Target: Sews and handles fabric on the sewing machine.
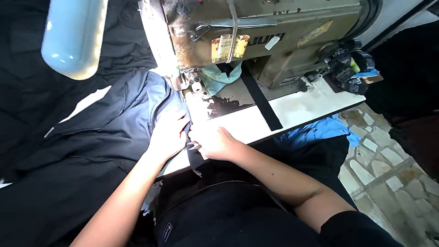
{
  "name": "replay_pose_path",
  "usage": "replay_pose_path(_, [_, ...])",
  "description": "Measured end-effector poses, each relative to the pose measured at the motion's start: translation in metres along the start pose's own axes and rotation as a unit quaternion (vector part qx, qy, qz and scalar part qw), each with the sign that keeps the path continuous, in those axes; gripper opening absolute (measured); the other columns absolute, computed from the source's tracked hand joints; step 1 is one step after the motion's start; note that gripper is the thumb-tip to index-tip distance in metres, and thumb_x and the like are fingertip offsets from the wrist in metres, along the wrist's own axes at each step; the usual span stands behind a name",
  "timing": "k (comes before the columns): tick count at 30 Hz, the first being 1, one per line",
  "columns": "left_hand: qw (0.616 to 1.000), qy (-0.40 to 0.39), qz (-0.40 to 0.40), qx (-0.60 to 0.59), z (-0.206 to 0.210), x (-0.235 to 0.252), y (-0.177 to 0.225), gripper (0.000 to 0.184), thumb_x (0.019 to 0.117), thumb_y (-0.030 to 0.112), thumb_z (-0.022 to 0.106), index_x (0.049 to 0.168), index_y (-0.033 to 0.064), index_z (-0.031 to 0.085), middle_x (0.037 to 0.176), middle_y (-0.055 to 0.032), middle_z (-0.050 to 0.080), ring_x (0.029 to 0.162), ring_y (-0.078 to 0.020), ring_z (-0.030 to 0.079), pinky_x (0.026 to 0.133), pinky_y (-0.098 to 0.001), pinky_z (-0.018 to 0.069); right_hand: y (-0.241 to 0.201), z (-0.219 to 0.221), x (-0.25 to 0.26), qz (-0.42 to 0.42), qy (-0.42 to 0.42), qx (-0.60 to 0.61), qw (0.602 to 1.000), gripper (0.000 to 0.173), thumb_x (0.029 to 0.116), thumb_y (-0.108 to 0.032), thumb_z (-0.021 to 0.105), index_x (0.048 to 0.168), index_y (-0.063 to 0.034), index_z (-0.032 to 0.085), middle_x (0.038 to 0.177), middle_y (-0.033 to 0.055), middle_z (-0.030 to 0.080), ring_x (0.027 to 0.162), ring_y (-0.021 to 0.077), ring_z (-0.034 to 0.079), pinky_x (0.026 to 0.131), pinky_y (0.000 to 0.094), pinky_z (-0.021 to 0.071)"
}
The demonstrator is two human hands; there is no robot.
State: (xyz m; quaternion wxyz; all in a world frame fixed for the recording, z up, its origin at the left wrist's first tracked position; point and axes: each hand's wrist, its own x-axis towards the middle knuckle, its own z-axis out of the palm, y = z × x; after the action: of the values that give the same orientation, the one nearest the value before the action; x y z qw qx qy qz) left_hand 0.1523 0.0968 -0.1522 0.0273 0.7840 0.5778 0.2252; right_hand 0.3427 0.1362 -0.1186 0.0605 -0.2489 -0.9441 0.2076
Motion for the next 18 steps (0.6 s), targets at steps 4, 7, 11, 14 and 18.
replay_pose_path(4, [1.000,0.013,-0.007,-0.001,0.000,0.014,-0.007,0.040,0.0865,0.004,0.051,0.119,-0.0035,0.072,0.133,-0.0271,0.064,0.126,-0.0487,0.058,0.104,-0.0651,0.0422,0.009,-0.001,0.011,0.009,0.018,-0.010,1.000,0.012,0.0920,-0.009,0.065,0.102,-0.0046,0.071,0.107,0.0131,0.068,0.094,0.0306,0.069,0.067,0.0507,0.0554])
replay_pose_path(7, [1.000,0.020,-0.004,-0.002,0.002,0.022,-0.014,0.039,0.0873,0.005,0.052,0.120,-0.0029,0.072,0.132,-0.0289,0.063,0.126,-0.0500,0.057,0.105,-0.0656,0.0415,0.012,-0.006,0.017,0.030,0.003,-0.007,1.000,0.025,0.0948,-0.009,0.064,0.119,-0.0050,0.072,0.124,0.0151,0.068,0.106,0.0340,0.068,0.079,0.0540,0.0562])
replay_pose_path(11, [1.000,0.019,-0.014,0.008,0.004,0.028,-0.016,0.038,0.0892,0.005,0.054,0.122,-0.0022,0.071,0.132,-0.0275,0.063,0.127,-0.0474,0.057,0.107,-0.0635,0.0414,0.014,-0.010,0.021,0.068,0.023,0.039,0.997,0.024,0.1008,-0.017,0.062,0.119,-0.0056,0.071,0.114,0.0152,0.071,0.105,0.0333,0.068,0.088,0.0538,0.0547])
replay_pose_path(14, [1.000,0.012,-0.027,0.004,0.005,0.028,-0.017,0.037,0.0909,0.006,0.054,0.123,-0.0012,0.071,0.136,-0.0249,0.061,0.131,-0.0445,0.055,0.110,-0.0607,0.0398,0.006,-0.007,0.021,0.117,0.059,0.095,0.987,0.030,0.0970,-0.030,0.069,0.115,-0.0055,0.068,0.100,0.0147,0.070,0.092,0.0313,0.070,0.077,0.0527,0.0558])
replay_pose_path(18, [0.998,-0.006,-0.042,-0.043,-0.009,0.022,-0.018,0.036,0.0950,0.006,0.050,0.122,-0.0010,0.072,0.139,-0.0231,0.061,0.132,-0.0421,0.055,0.111,-0.0580,0.0412,-0.008,0.006,0.021,0.116,-0.015,0.062,0.991,0.031,0.0995,-0.020,0.063,0.127,-0.0047,0.064,0.108,0.0191,0.069,0.097,0.0366,0.069,0.078,0.0564,0.0549])
